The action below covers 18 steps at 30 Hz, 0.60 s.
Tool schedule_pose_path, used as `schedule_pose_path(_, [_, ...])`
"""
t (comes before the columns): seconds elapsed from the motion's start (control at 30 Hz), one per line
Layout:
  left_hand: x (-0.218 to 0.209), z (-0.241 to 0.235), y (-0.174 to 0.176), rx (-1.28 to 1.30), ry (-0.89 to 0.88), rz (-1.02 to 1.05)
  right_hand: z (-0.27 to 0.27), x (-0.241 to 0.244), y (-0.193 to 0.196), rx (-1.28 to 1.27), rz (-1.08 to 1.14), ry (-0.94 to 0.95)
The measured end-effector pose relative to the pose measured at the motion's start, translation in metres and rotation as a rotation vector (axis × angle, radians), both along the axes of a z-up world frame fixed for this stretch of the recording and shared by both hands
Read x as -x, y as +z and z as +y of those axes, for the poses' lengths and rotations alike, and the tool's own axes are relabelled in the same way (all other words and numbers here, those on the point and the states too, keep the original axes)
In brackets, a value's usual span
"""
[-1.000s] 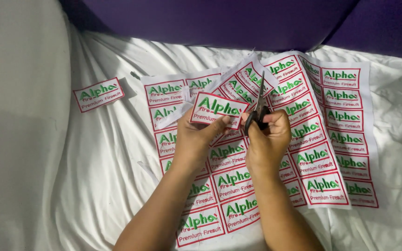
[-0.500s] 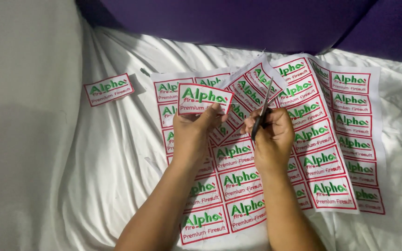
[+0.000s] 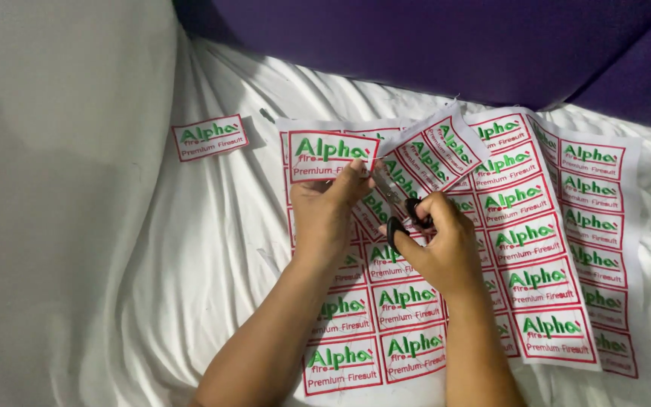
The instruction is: Cutting individual labels from a printed sheet using scissors
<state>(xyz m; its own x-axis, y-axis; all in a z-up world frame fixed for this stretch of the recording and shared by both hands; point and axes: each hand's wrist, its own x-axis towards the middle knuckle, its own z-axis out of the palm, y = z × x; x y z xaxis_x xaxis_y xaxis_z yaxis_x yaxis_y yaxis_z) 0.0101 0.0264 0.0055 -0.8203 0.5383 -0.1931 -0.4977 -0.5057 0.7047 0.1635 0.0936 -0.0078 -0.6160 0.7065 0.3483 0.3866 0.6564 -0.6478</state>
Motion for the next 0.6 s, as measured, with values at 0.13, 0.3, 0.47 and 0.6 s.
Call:
schedule_pose_path(0.13, [0.001, -0.002, 0.000, -0.042, 0.030, -0.040, -0.007, 0.002, 0.004, -0.009, 0.035, -0.043])
schedule_pose_path(0.3, [0.000, 0.000, -0.001, -0.035, 0.059, 0.000, -0.012, 0.007, 0.005, -0.003, 0.029, -0.086])
schedule_pose_path(0.47, [0.001, -0.001, -0.010, -0.027, 0.063, 0.007, -0.016, 0.008, 0.004, -0.011, 0.030, -0.111])
schedule_pose_path(0.6, [-0.005, 0.001, -0.002, -0.015, 0.091, -0.031, -0.022, 0.010, 0.008, -0.028, 0.038, -0.113])
